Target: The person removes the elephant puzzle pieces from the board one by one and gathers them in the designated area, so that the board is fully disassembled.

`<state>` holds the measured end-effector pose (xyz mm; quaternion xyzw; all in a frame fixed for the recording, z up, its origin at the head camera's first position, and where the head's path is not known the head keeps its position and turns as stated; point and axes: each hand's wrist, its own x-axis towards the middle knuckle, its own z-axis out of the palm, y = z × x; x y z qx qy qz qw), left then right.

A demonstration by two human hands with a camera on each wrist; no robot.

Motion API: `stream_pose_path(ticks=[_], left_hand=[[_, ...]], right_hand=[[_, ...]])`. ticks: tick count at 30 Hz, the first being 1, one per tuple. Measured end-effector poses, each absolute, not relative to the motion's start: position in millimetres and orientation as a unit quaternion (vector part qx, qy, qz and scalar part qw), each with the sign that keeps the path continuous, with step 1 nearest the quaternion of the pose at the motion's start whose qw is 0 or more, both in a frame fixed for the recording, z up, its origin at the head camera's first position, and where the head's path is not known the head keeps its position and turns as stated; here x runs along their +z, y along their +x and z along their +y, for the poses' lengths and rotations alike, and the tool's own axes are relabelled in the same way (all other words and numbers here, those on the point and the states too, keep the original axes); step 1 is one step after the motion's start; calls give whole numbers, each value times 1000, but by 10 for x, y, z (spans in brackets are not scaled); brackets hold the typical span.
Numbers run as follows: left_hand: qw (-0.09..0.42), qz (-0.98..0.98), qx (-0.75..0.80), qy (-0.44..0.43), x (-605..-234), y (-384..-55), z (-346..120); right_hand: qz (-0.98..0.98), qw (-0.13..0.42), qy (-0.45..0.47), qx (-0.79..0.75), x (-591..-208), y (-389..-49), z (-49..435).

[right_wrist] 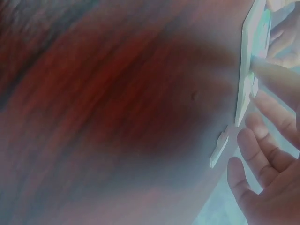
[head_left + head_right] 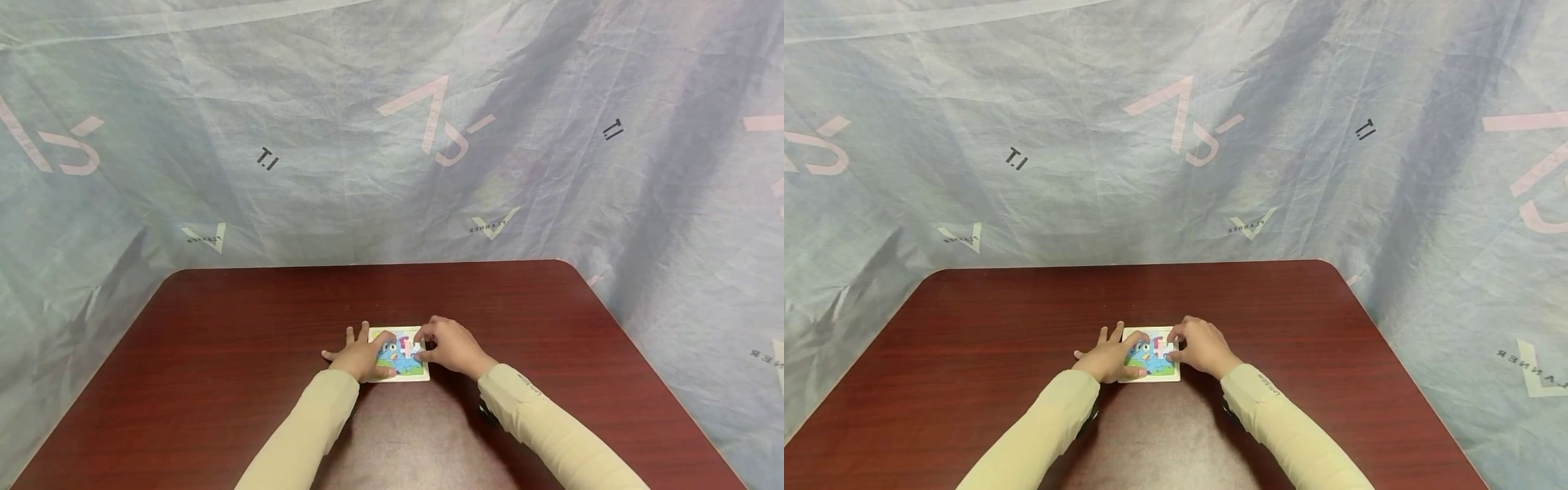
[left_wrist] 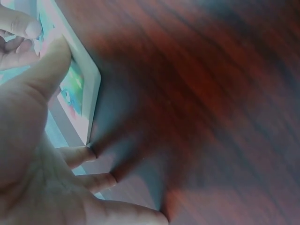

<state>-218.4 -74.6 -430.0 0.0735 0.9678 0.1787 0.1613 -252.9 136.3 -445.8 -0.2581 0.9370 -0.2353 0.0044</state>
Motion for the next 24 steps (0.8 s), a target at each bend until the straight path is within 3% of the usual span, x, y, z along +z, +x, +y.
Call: stream_pose_path(ticks=[9, 24], left_hand=[[165, 967, 187, 54, -4272, -2158, -744], [158, 967, 193, 53, -4285, -2175, -747]], right_hand=[[935, 13, -270, -230, -4449, -2562, 1359], [942, -17, -274, -193, -4468, -2586, 1358]])
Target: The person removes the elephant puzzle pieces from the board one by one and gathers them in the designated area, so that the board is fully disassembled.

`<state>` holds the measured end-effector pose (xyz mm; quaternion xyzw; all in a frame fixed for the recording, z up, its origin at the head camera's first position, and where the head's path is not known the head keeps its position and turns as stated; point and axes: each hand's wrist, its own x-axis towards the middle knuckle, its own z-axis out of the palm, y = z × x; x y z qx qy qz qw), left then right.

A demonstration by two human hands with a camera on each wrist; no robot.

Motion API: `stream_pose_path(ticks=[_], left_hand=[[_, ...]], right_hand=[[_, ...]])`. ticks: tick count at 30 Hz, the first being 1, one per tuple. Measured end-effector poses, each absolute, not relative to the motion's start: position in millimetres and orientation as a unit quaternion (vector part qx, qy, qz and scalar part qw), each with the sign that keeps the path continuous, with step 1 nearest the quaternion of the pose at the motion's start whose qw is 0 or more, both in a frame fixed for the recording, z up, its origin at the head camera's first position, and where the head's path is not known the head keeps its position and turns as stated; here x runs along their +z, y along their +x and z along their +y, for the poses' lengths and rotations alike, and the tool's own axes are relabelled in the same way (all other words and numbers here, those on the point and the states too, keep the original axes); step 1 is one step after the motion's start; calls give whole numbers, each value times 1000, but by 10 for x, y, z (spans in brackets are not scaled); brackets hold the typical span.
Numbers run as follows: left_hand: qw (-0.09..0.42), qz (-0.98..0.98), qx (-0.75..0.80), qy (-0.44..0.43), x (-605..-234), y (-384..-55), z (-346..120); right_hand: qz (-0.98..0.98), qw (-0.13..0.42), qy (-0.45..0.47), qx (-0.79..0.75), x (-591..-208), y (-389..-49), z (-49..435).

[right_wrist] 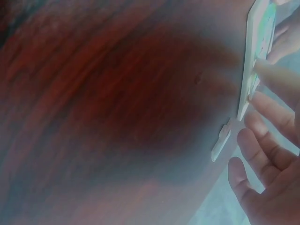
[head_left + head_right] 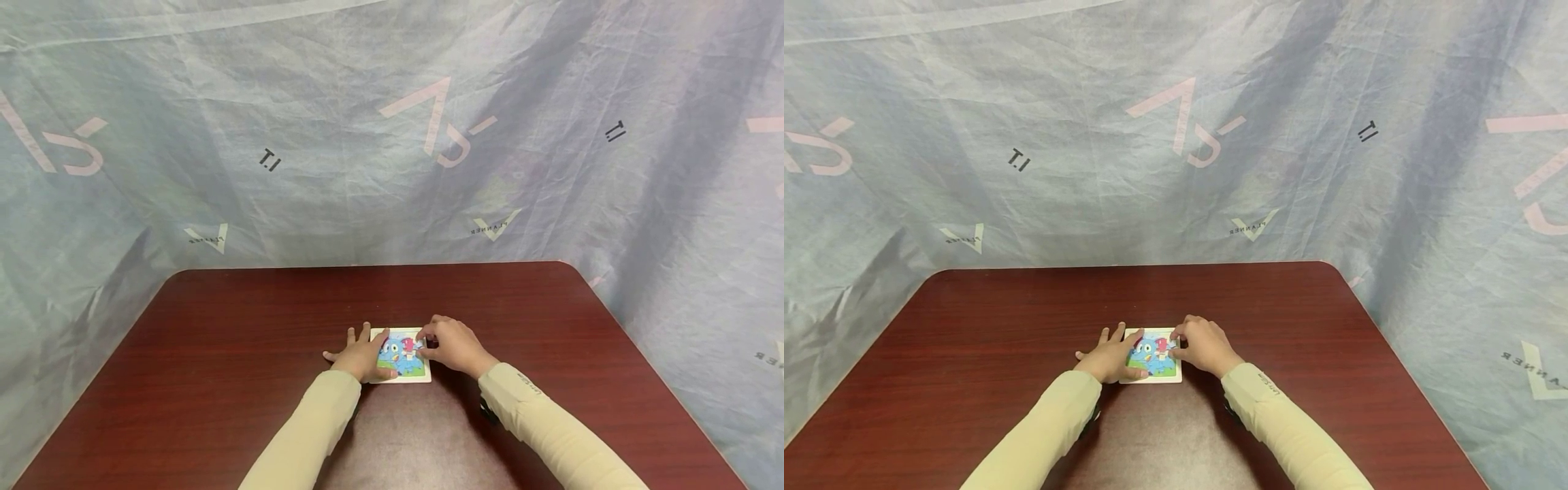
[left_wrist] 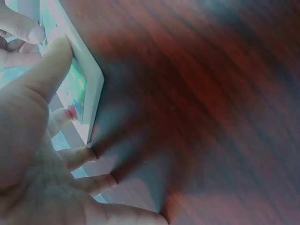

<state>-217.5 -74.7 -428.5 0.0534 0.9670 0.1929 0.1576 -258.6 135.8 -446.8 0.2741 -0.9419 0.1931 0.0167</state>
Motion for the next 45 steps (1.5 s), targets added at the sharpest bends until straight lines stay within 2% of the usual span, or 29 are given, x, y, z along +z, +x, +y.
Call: stream_pose_path(ticks=[40, 45], left_hand=[[165, 965, 200, 47, -4291, -2191, -750], [165, 965, 200, 49, -4269, -2186, -747]], right_hand=[[-941, -9, 259, 218, -4397, -2627, 1417], [-938, 1, 266, 223, -4353, -2625, 1452]])
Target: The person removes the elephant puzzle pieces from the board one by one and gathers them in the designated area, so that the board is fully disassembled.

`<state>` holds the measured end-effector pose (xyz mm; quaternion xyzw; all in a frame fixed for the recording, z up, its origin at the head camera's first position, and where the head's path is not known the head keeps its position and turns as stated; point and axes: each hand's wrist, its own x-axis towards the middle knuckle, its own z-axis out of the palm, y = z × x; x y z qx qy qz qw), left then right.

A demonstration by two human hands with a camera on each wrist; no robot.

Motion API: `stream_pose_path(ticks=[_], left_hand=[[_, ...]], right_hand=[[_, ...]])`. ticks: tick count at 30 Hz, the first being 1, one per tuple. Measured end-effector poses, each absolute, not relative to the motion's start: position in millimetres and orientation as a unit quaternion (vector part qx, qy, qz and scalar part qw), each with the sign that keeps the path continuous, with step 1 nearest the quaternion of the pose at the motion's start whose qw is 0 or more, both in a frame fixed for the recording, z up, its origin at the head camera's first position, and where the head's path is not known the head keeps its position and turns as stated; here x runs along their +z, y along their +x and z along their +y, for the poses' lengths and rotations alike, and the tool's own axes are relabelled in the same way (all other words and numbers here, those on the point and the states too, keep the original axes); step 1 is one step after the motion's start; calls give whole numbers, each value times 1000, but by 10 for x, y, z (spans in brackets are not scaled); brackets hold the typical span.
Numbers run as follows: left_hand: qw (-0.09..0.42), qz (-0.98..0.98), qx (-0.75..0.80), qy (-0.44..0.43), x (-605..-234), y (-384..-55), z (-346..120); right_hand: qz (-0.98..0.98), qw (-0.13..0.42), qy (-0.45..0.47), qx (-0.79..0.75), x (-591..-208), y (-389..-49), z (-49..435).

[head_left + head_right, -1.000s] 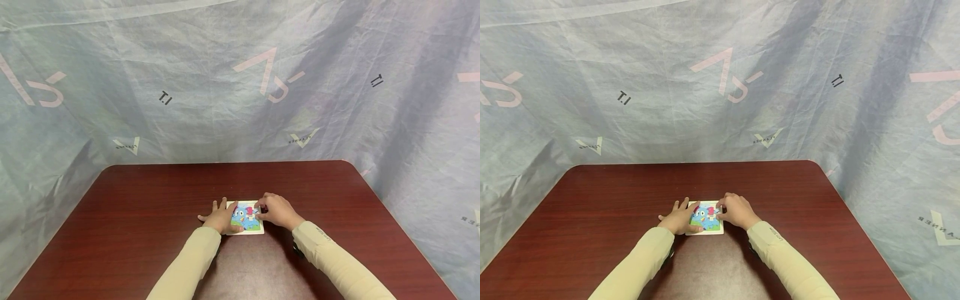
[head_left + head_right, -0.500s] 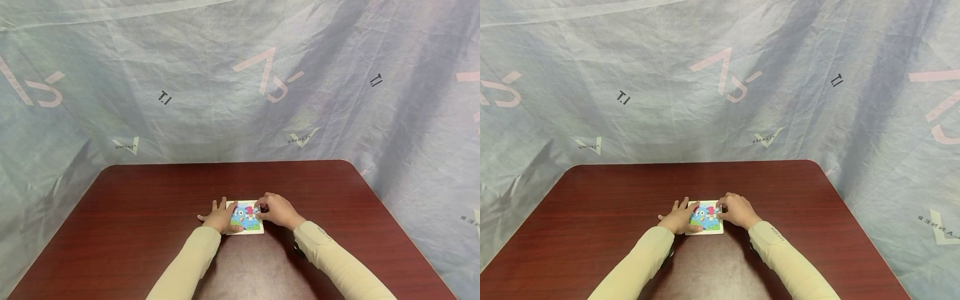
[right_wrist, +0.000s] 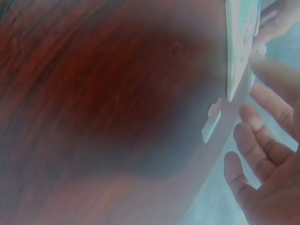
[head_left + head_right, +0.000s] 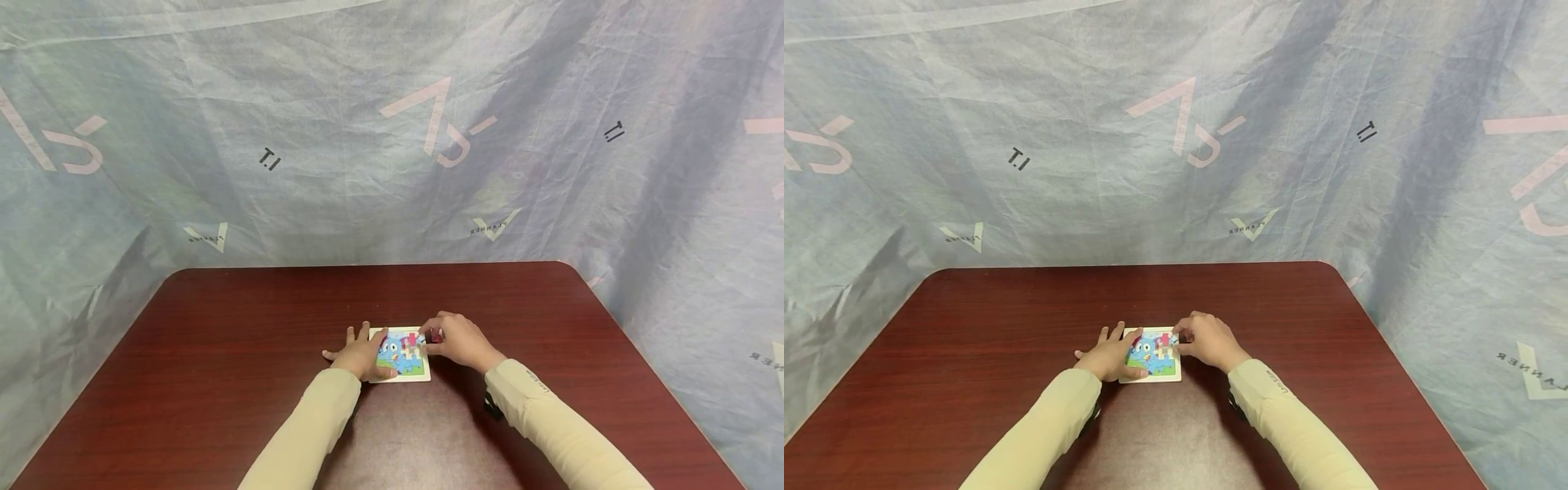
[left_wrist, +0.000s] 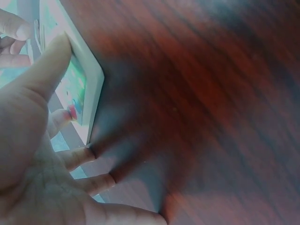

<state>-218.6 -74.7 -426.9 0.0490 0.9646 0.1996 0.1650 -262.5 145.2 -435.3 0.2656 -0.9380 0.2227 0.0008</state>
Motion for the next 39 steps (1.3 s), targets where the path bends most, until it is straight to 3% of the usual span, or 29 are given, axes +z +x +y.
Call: stream_pose_path(ticks=[39], left_hand=[[159, 968, 188, 53, -4276, -2200, -735]], right_hand=[[-946, 3, 227, 230, -4245, -2677, 1936]])
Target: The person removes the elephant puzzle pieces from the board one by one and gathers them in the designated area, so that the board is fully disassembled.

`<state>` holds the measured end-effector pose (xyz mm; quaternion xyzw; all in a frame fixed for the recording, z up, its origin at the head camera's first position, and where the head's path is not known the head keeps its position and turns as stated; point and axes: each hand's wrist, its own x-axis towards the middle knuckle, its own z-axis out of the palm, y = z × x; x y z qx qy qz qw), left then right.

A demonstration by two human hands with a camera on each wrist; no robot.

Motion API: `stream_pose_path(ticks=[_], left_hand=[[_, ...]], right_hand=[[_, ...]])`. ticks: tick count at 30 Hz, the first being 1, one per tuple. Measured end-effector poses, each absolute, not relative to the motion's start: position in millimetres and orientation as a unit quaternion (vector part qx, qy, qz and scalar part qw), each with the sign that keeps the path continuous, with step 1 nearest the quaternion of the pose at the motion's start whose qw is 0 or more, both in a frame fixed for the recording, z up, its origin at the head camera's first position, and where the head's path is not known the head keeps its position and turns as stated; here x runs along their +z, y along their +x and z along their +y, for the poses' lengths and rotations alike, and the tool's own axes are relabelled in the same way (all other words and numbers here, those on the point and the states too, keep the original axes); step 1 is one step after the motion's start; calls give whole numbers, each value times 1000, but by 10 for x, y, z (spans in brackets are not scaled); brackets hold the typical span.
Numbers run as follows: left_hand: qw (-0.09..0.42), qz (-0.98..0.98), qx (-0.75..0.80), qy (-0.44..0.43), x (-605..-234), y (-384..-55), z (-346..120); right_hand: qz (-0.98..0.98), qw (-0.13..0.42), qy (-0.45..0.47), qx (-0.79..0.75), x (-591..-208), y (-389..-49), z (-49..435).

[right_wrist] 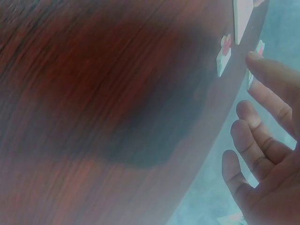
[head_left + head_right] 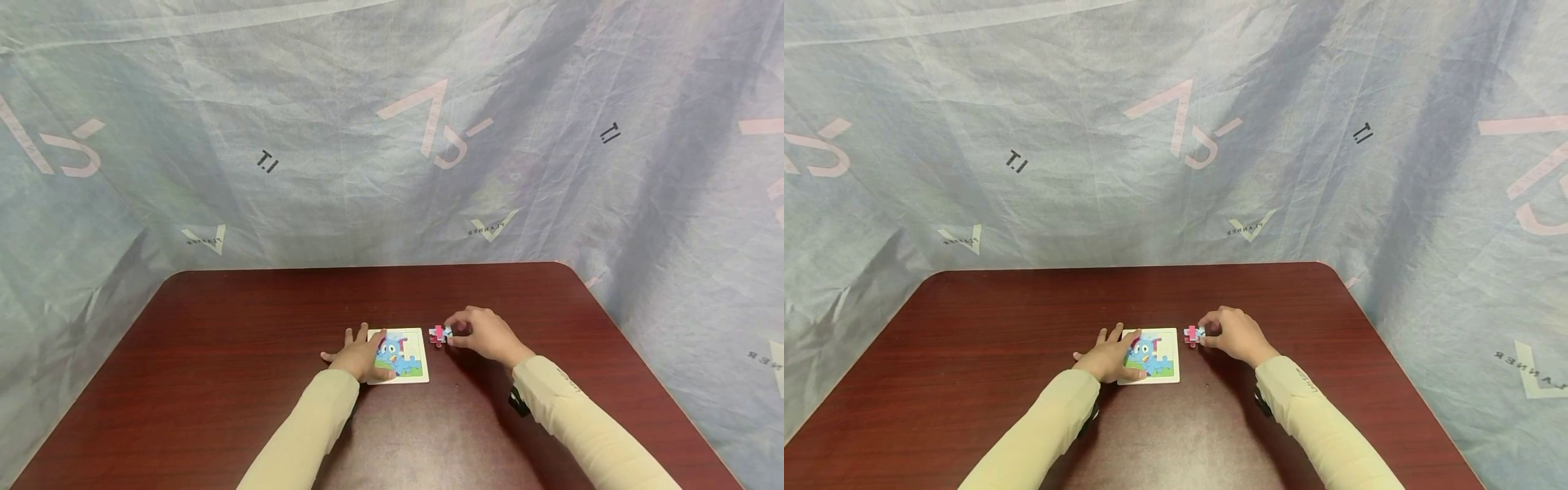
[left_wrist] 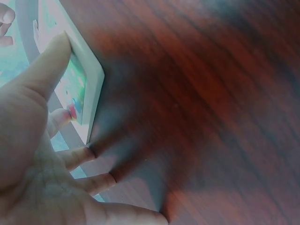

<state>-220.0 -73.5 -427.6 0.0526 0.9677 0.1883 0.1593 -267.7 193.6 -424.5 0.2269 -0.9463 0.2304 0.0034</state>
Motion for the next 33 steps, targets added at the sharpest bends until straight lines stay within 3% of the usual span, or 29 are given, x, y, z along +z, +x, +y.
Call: stream_pose_path(ticks=[33], left_hand=[[161, 965, 200, 54, -4264, -2167, -739]], right_hand=[[-954, 3, 202, 222, -4326, -2741, 2217]])
